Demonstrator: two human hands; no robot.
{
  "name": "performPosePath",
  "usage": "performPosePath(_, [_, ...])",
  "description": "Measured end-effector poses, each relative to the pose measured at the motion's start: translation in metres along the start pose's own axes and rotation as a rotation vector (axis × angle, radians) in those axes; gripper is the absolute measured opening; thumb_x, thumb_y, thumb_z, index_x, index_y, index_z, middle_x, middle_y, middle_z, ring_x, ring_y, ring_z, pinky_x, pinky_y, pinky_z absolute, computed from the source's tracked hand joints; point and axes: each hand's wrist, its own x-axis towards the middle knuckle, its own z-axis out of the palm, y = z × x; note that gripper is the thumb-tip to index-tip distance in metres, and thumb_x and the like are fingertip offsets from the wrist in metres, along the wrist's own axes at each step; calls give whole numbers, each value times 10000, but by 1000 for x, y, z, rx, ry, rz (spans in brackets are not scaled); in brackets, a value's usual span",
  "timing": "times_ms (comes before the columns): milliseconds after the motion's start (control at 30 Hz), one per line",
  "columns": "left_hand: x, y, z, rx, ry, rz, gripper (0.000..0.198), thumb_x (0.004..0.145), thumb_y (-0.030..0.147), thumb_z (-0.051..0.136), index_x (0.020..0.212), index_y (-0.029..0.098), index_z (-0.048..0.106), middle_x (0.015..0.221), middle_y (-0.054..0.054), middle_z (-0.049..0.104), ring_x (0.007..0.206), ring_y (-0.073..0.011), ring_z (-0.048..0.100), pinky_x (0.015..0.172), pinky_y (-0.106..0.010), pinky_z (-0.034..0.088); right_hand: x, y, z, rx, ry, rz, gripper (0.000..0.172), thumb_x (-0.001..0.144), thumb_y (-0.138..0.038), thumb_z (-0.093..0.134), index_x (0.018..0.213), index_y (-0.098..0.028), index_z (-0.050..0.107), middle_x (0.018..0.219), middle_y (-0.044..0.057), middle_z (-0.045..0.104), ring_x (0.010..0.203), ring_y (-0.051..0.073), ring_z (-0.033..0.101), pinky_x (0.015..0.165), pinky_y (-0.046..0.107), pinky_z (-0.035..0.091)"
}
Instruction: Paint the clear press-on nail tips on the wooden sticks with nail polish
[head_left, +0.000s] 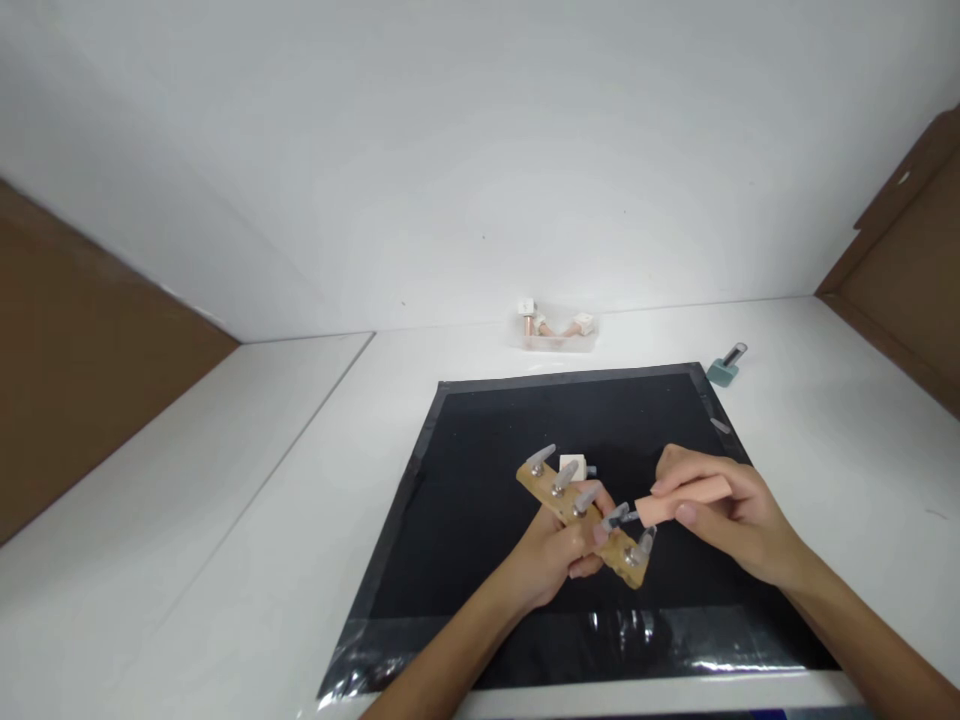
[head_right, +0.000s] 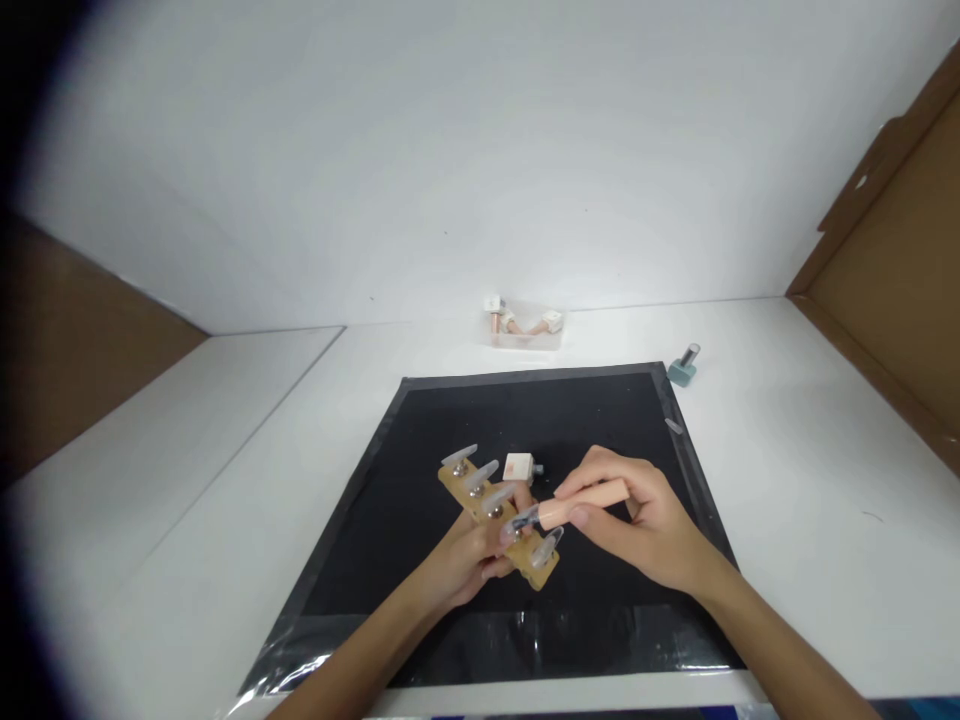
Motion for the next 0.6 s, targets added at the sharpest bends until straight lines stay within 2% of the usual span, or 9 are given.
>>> performPosePath(167, [-1, 2, 2, 5, 24, -14, 276, 522, 287, 714, 563, 165, 469, 453, 90, 383, 350, 1, 214, 343, -154, 121, -1, 1, -2, -7, 32, -4, 119, 883, -309, 577, 856, -233, 664, 645, 4, 571, 597, 141, 513, 529, 260, 406])
performPosePath(400, [-1, 1, -1, 24, 4, -6, 313, 531, 357, 711, 576, 171, 464, 444, 90, 361, 357, -4, 207, 353, -162, 122, 1, 0, 0, 7, -54, -67, 133, 893, -304, 560, 913, -228, 667, 676, 23, 600, 615, 152, 528, 540, 280, 414])
performPosePath(600, [-1, 1, 0, 24, 14, -28, 293, 525, 322, 707, 571, 169, 460, 451, 88, 372, 354, 3, 209, 355, -157, 120, -1, 2, -3, -17, -13, -64, 104, 895, -253, 555, 888, -227, 655, 679, 15, 588, 624, 150, 520, 553, 286, 408])
